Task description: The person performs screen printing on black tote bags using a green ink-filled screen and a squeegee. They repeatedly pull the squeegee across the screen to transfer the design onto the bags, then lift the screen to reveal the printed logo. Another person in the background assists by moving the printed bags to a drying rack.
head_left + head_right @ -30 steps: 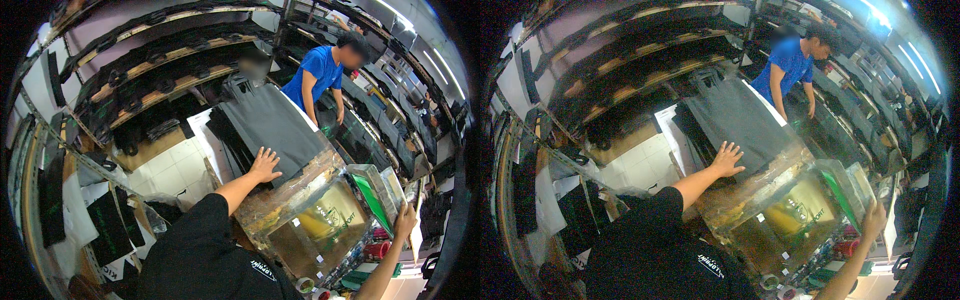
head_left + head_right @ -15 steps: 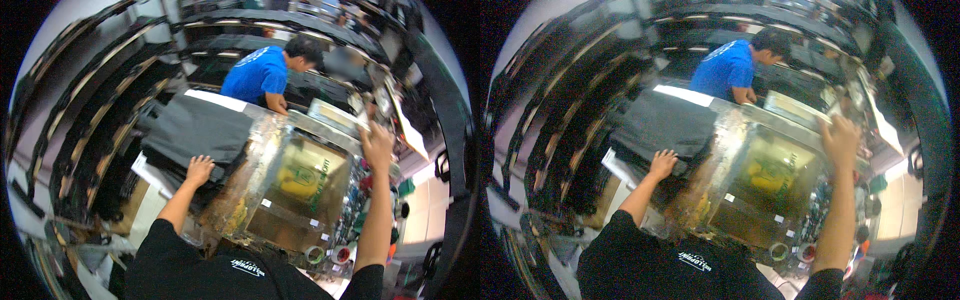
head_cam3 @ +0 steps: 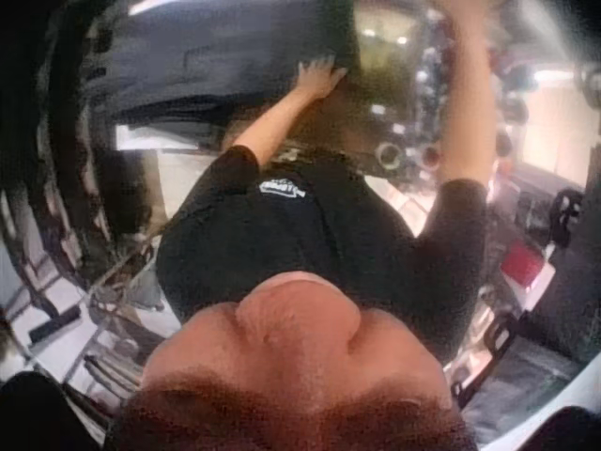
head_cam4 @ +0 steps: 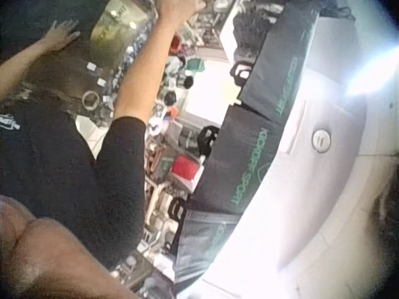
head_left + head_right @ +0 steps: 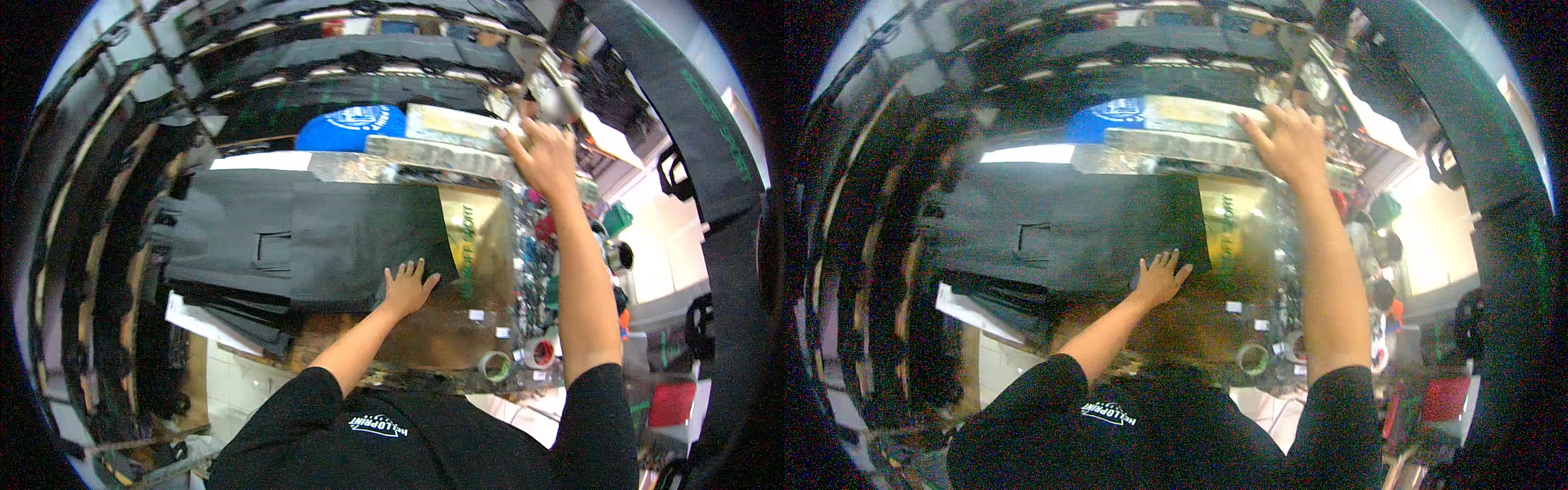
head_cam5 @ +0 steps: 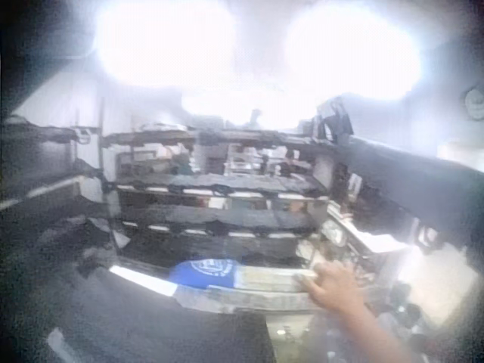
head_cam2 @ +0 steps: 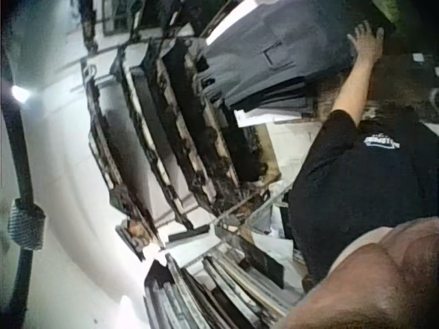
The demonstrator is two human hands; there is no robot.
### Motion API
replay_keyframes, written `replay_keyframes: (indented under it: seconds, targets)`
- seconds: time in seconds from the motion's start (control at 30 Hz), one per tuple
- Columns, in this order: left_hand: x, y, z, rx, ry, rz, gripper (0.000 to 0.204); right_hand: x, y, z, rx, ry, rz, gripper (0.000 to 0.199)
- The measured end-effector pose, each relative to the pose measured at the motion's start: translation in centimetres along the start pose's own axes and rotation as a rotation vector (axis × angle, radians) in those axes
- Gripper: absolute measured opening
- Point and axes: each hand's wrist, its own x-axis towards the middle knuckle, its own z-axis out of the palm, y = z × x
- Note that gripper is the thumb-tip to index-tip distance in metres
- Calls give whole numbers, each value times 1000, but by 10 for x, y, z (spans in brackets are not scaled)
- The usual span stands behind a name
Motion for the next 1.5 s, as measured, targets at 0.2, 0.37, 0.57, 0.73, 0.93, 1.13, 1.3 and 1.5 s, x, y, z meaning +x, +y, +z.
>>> replay_keyframes:
  seconds: [0.2, 0.37, 0.57, 0.73, 0.93, 1.13, 1.3, 1.5]
  targets:
    - [-60, 20, 78, 95, 72, 315, 104, -8, 3, 5, 18, 101, -43, 69]
    - [-24, 27, 78, 132, 9, 429, 117, -4, 4, 1, 3, 58, -20, 71]
    - [-4, 55, 84, 87, -1, 495, 120, -3, 6, 8, 27, 106, -44, 72]
    - [-19, 68, 92, 21, 19, 526, 118, -2, 8, 11, 29, 128, -52, 72]
    - [-31, 71, 103, -25, 87, 527, 117, -5, 3, 3, 15, 49, -35, 68]
    - [-42, 69, 98, 13, 47, 421, 122, -5, 5, 5, 32, 73, -53, 65]
    - [-39, 70, 33, -34, 7, 204, 126, -20, -1, -1, 38, 42, -40, 61]
    - [-52, 27, -116, -1932, 229, 141, 119, -120, -22, 9, 14, -43, -71, 51]
